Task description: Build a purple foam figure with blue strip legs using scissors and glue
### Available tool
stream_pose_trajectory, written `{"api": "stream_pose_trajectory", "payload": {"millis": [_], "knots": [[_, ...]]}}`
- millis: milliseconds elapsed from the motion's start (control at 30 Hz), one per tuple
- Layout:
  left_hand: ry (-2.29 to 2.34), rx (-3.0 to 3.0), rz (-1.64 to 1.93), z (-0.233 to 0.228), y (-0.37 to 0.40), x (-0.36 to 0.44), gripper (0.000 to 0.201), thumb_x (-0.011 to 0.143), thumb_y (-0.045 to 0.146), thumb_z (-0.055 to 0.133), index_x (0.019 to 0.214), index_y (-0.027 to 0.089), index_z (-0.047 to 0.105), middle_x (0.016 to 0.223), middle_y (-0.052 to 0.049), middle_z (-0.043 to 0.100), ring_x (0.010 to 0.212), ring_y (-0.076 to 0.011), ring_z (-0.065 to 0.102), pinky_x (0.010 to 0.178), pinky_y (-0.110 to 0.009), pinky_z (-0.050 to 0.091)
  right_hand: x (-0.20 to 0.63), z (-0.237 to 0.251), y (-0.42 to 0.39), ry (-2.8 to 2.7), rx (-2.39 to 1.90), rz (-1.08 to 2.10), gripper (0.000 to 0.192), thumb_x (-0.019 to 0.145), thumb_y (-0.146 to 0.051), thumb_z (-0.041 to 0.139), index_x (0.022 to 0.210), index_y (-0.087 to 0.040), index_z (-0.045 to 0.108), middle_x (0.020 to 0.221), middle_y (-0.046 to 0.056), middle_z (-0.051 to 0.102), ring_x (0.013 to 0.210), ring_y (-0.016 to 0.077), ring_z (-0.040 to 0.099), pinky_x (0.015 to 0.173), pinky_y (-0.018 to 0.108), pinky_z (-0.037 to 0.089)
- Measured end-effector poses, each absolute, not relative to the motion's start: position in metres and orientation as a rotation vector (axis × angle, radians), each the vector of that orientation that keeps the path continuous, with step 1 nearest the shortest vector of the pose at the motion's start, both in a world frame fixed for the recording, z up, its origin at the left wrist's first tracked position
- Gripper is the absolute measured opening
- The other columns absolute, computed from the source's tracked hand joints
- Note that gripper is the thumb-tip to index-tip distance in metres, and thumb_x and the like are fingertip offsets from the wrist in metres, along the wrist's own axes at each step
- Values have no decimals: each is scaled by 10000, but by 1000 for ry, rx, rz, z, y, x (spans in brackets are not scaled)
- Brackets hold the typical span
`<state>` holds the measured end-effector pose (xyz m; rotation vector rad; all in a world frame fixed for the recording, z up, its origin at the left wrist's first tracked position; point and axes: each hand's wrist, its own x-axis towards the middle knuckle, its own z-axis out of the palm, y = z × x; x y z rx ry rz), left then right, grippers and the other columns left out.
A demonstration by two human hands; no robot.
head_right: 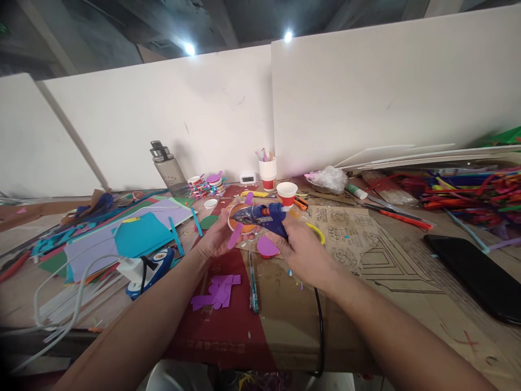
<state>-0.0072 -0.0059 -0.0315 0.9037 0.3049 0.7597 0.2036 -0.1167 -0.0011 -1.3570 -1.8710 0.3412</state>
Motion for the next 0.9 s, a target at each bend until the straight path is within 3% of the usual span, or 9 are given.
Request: {"api": "stream_pose_trajectory", "payload": {"millis": [167,367,533,733,900], "knots": [[303,917,743,-32,-7,-7,499,866,490,599,1262,186,603,1080,-128,732,947,-271,716,755,-347,571,204,1,-117,-1852,-1384,345,328,945,-466,446,1005,-178,590,928,86,686,814,236,607,725,354,457],[318,884,776,-34,-4,-7,543,892,509,549,1325,182,564,1120,-142,717,1043,-276,685,887,-389,537,205,1,-118,-1906,-1360,352,310,945,-464,454,987,-190,592,943,93,698,833,246,620,767,374,465],[331,915,755,-34,-3,-8,539,889,527,543,1299,179,585,1150,-146,705,1062,-287,675,892,-404,532,205,5,-119,-1925,-1340,377,309,952,-465,447,1004,-196,593,944,83,697,843,241,624,750,359,465],[282,962,734,-33,-6,-9,567,798,504,682,1265,192,598,1134,-137,714,1061,-302,676,847,-377,548,205,8,-118,-1862,-1336,394,293,942,-434,462,1041,-189,589,986,80,693,846,231,619,742,344,470],[271,967,755,-33,-5,-10,658,763,501,723,1312,180,555,1154,-147,703,1070,-297,673,834,-356,556,209,7,-113,-1725,-1362,420,251,917,-435,486,910,-200,574,790,44,647,699,199,581,626,314,447]]}}
